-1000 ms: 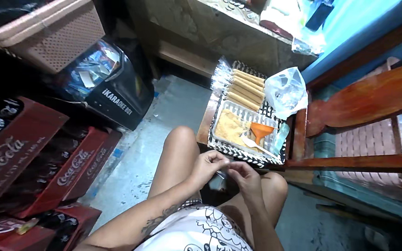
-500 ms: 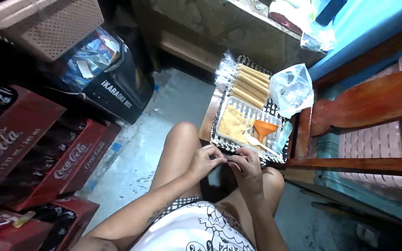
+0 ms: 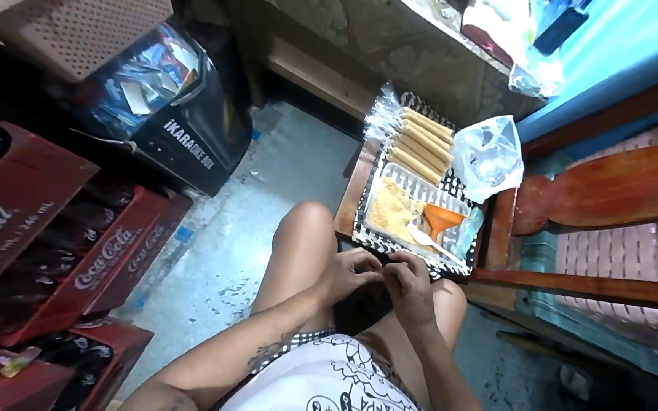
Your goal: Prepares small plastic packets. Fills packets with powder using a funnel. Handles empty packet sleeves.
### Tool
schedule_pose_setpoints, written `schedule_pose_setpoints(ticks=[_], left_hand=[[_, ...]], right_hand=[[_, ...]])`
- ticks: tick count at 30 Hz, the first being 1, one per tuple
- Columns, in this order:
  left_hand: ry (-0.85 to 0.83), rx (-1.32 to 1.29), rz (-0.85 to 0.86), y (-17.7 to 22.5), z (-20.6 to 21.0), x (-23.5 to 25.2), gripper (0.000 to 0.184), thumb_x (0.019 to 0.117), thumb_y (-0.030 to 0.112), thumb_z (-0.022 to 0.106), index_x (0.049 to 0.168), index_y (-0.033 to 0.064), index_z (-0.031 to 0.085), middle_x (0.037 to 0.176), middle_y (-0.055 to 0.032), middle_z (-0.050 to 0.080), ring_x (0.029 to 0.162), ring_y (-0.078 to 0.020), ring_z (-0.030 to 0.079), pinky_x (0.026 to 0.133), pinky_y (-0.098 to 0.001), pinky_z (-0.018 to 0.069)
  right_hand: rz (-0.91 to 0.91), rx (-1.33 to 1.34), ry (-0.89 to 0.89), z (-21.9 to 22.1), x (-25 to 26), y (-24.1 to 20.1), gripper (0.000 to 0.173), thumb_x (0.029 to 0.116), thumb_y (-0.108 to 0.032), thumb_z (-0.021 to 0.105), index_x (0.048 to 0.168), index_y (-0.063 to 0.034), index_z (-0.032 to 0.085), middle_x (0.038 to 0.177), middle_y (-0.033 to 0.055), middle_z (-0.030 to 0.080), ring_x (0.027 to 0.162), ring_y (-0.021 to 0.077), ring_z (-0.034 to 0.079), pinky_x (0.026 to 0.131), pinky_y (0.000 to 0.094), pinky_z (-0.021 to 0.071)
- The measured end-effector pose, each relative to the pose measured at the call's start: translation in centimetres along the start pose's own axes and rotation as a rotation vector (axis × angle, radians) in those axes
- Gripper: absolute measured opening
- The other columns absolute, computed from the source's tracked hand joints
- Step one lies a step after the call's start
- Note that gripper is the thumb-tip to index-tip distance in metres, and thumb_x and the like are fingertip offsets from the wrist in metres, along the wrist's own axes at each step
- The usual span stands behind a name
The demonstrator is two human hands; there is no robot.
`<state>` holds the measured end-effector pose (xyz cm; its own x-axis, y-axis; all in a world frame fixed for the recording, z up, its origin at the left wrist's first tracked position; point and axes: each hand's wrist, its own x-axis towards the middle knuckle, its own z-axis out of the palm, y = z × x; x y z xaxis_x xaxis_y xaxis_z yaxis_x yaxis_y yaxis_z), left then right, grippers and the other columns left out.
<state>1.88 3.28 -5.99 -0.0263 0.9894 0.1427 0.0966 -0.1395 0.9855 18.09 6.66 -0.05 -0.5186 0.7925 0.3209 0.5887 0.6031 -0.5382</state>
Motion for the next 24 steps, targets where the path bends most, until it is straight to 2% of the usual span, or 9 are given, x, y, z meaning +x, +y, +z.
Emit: schedule_pose_setpoints(ticks=[2, 7, 14, 17, 20, 24], left_hand=[[-0.04, 0.008, 0.015, -0.1, 0.1, 0.0, 0.02, 0.0928, 0.017, 0.072, 0.097, -0.0027, 0.075, 0.098, -0.0114, 0.073, 0.092, -0.0095, 0.067, 0.087, -0.0232, 0.0538], [-0.049, 0.022, 0.025, 0.1, 0.1, 0.1, 0.017, 0.0934, 0.013, 0.069, 0.094, -0.0023, 0.075, 0.096, -0.0117, 0.073, 0.093, -0.0105, 0.068, 0.088, -0.0236, 0.0531], [-0.008, 0.036, 0.056, -0.4, 0.4, 0.2, 0.016, 0.0893, 0.012, 0.073, 0.09, -0.0038, 0.074, 0.091, -0.0119, 0.072, 0.088, -0.0106, 0.067, 0.085, -0.0226, 0.053], [-0.017, 0.035, 0.018, -0.2, 0.4, 0.2, 0.012, 0.0883, 0.007, 0.072, 0.09, -0.0046, 0.073, 0.092, -0.013, 0.072, 0.089, -0.0139, 0.068, 0.085, -0.0274, 0.0537], [0.032, 0.019, 0.056, -0.7, 0.5, 0.3, 0.011, 0.0853, 0.007, 0.073, 0.087, -0.0039, 0.072, 0.088, -0.0105, 0.071, 0.084, -0.0092, 0.067, 0.081, -0.0221, 0.0542], [0.025, 0.076, 0.077, -1.0, 0.4, 0.3, 0.013, 0.0845, 0.009, 0.073, 0.087, -0.0036, 0.071, 0.087, -0.0106, 0.07, 0.081, -0.0085, 0.065, 0.078, -0.0203, 0.0529]], right_hand=[[0.036, 0.002, -0.041, -0.6, 0.0, 0.2, 0.005, 0.0853, -0.002, 0.074, 0.087, 0.0024, 0.073, 0.109, 0.0227, 0.07, 0.105, 0.0366, 0.068, 0.093, 0.0429, 0.0561], [0.092, 0.011, -0.068, -1.5, 0.4, 0.0, 0.012, 0.0885, -0.009, 0.073, 0.089, 0.003, 0.073, 0.11, 0.0217, 0.07, 0.104, 0.0332, 0.068, 0.091, 0.0407, 0.0561], [0.185, 0.013, -0.118, -1.4, 0.9, -1.3, 0.013, 0.0846, -0.011, 0.078, 0.089, 0.0001, 0.076, 0.115, 0.0215, 0.071, 0.112, 0.0366, 0.065, 0.098, 0.0452, 0.053], [0.3, 0.117, -0.071, -1.3, 1.0, -1.9, 0.008, 0.0837, -0.004, 0.076, 0.087, 0.0031, 0.075, 0.111, 0.021, 0.071, 0.111, 0.0326, 0.065, 0.097, 0.0408, 0.0522], [0.397, 0.214, 0.021, -1.2, 0.9, -1.7, 0.007, 0.0824, -0.004, 0.076, 0.085, 0.0021, 0.074, 0.108, 0.0178, 0.071, 0.11, 0.0268, 0.064, 0.097, 0.0374, 0.0514], [0.402, 0.138, -0.048, -1.3, 0.8, -1.9, 0.011, 0.0849, -0.01, 0.078, 0.088, 0.0009, 0.076, 0.114, 0.0189, 0.071, 0.115, 0.033, 0.063, 0.1, 0.0455, 0.0496]])
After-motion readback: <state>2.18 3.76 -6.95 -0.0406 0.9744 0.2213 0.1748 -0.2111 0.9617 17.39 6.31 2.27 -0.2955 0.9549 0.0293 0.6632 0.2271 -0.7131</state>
